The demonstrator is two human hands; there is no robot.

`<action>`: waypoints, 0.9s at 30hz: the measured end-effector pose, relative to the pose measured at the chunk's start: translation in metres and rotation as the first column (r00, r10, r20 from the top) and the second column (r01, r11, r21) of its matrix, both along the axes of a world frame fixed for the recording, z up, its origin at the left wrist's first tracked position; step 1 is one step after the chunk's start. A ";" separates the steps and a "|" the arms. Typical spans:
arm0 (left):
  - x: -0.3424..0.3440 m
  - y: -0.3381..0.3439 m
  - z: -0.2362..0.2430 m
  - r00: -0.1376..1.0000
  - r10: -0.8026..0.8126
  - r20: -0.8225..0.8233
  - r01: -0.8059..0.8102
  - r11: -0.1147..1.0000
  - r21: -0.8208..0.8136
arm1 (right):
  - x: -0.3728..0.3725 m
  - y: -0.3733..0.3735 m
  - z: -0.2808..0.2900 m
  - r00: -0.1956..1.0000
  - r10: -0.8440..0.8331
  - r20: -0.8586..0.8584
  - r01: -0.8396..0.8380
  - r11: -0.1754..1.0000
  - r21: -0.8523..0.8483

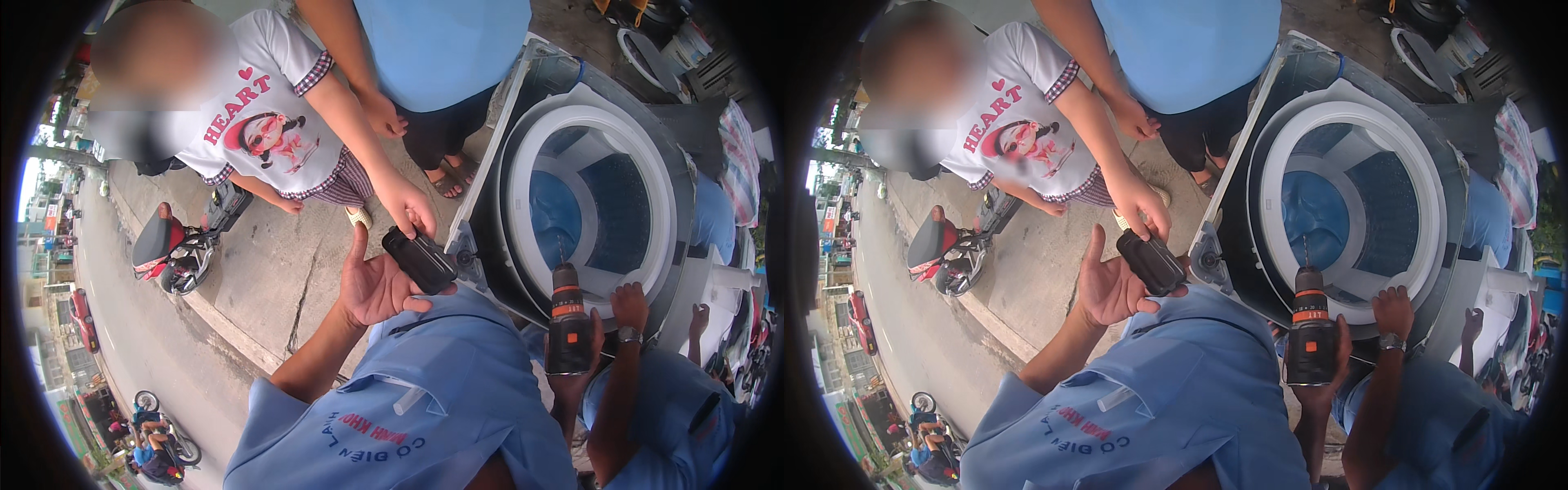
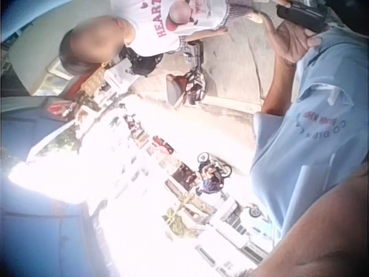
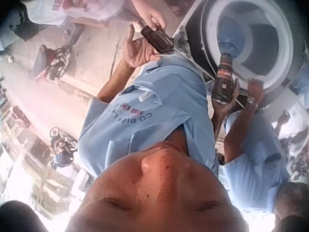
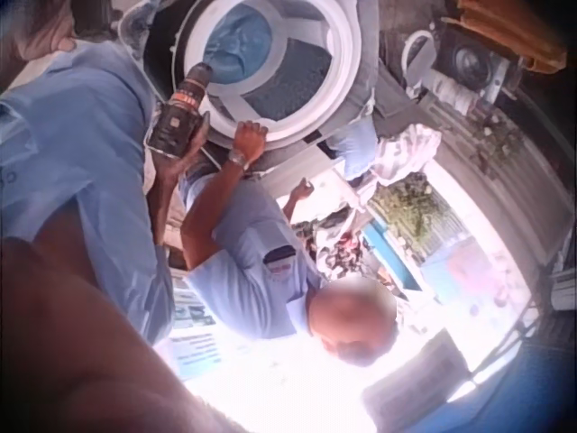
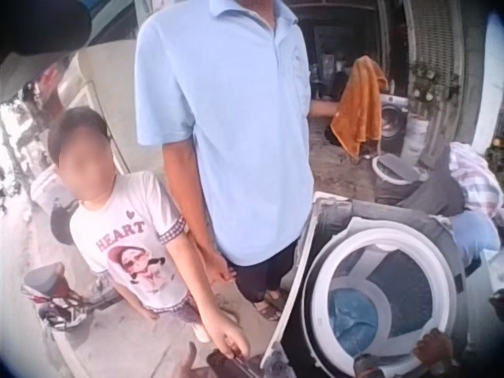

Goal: The person wipes the rim of a top-loading washing machine with a cloth, then retrieves a drill and drill bit from a toolbox. They attach the bit and use the drill to fasten screws into the washing machine's tub rim while coworkers assist.

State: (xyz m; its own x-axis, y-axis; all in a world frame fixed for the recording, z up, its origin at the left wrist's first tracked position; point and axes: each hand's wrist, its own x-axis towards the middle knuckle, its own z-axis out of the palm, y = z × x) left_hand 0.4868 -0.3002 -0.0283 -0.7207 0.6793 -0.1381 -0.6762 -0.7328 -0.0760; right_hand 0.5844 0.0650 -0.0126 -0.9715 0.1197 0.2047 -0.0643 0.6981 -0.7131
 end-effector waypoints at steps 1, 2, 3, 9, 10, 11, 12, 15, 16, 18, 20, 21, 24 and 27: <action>-0.005 0.004 -0.002 1.000 0.000 0.019 -0.002 0.996 0.093 | 0.000 -0.002 0.000 1.000 -0.002 0.009 0.003 1.000 -0.027; -0.009 0.009 -0.006 0.999 -0.002 0.040 -0.005 0.983 0.185 | 0.001 -0.003 0.001 1.000 0.000 0.022 0.001 0.999 -0.054; -0.013 0.012 -0.010 0.998 -0.009 0.063 -0.008 0.963 0.271 | 0.000 -0.005 0.001 0.999 0.003 0.033 -0.001 0.997 -0.083; -0.019 0.026 -0.019 0.999 0.017 0.051 -0.027 0.979 0.201 | 0.003 -0.014 0.008 1.000 -0.004 -0.003 0.004 0.992 -0.125; -0.019 0.027 -0.018 0.998 0.038 0.055 -0.048 0.980 0.192 | 0.003 -0.014 0.008 1.000 -0.022 -0.004 0.022 0.993 -0.120; -0.020 0.028 -0.017 0.997 0.060 0.058 -0.069 0.981 0.183 | 0.010 -0.007 -0.001 0.998 -0.062 0.034 0.066 0.990 -0.127; -0.024 0.027 -0.020 0.999 0.028 -0.022 -0.023 0.976 0.215 | 0.015 -0.008 -0.005 0.991 -0.111 0.077 0.125 0.970 -0.208; -0.030 0.029 -0.016 0.999 -0.021 -0.048 0.035 0.951 0.308 | 0.022 -0.012 -0.010 0.963 -0.220 0.155 0.266 0.870 -0.414; -0.032 0.030 -0.012 0.998 -0.019 -0.053 0.035 0.946 0.322 | 0.023 -0.013 -0.008 0.963 -0.232 0.139 0.269 0.875 -0.402; -0.035 0.032 -0.005 0.998 -0.013 -0.060 0.033 0.936 0.350 | 0.022 -0.015 -0.003 0.983 -0.185 0.007 0.184 0.972 -0.144; -0.040 0.033 -0.008 0.991 -0.021 -0.130 0.069 0.922 0.381 | 0.023 -0.016 -0.003 0.984 -0.177 -0.024 0.175 0.982 -0.074; -0.043 0.035 -0.006 0.986 -0.023 -0.164 0.087 0.914 0.396 | 0.024 -0.017 -0.002 0.984 -0.179 -0.020 0.177 0.981 -0.076; -0.042 0.050 0.014 0.937 -0.008 -0.350 0.141 0.924 0.355 | 0.024 -0.019 0.002 0.986 -0.169 -0.005 0.169 0.982 -0.080; -0.058 0.072 0.084 0.702 0.059 -0.710 0.175 0.952 0.252 | 0.025 -0.015 -0.006 0.987 -0.150 0.051 0.157 0.973 -0.170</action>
